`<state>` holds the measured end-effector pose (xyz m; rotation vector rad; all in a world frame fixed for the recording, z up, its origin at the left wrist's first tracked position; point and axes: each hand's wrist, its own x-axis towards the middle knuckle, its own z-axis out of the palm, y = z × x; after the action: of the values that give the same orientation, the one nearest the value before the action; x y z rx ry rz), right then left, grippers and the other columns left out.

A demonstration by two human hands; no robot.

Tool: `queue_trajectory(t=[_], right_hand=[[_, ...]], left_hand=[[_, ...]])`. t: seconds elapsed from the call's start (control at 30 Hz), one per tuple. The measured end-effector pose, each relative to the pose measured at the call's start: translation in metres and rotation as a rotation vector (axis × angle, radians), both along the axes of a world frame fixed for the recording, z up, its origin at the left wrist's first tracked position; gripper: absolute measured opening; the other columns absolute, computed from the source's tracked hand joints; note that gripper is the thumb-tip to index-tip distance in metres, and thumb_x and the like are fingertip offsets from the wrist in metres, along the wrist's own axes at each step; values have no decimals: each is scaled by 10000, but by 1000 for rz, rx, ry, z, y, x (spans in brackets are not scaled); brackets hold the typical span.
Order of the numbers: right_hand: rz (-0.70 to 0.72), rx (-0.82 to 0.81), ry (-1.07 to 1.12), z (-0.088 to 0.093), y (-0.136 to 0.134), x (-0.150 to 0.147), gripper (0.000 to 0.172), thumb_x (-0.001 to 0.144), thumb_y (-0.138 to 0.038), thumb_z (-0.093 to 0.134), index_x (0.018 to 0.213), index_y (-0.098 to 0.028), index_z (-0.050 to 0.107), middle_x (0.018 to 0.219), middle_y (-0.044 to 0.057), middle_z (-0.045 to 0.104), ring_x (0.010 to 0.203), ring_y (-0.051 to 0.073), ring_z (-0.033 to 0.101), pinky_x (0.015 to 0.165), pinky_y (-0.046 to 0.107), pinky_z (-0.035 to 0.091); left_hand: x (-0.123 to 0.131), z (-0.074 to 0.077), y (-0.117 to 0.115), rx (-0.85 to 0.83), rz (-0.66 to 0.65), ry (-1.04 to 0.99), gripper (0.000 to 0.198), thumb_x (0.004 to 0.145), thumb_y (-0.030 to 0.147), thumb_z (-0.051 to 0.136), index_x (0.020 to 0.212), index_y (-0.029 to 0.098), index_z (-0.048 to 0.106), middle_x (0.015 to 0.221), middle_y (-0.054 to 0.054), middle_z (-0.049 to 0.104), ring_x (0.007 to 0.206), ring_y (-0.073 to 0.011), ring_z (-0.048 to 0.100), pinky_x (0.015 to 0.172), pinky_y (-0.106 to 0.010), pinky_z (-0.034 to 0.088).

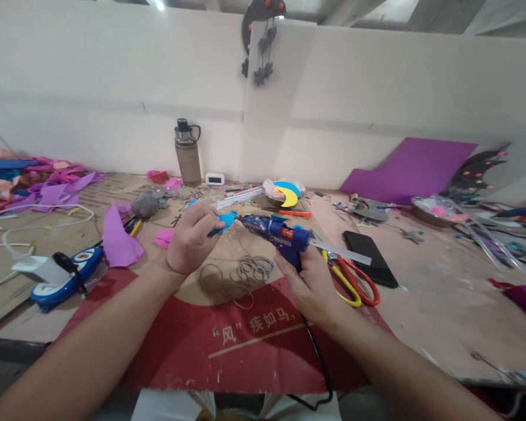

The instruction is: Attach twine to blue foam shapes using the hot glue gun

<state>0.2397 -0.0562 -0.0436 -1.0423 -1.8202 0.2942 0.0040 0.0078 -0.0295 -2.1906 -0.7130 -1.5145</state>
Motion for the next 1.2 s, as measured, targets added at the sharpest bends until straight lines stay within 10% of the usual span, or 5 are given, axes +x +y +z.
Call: queue_trajectory(t=[1.2], right_hand=[[23, -34, 23, 5, -1, 1, 335, 901, -338, 517, 1218, -249, 574, 1176, 55, 670, 1056, 257, 616, 949, 448, 472]], left_hand=[[1, 2, 1, 14, 23, -9, 157, 742, 91, 682, 767, 202, 574, 794, -14, 581, 761, -139, 593, 646, -274, 521]])
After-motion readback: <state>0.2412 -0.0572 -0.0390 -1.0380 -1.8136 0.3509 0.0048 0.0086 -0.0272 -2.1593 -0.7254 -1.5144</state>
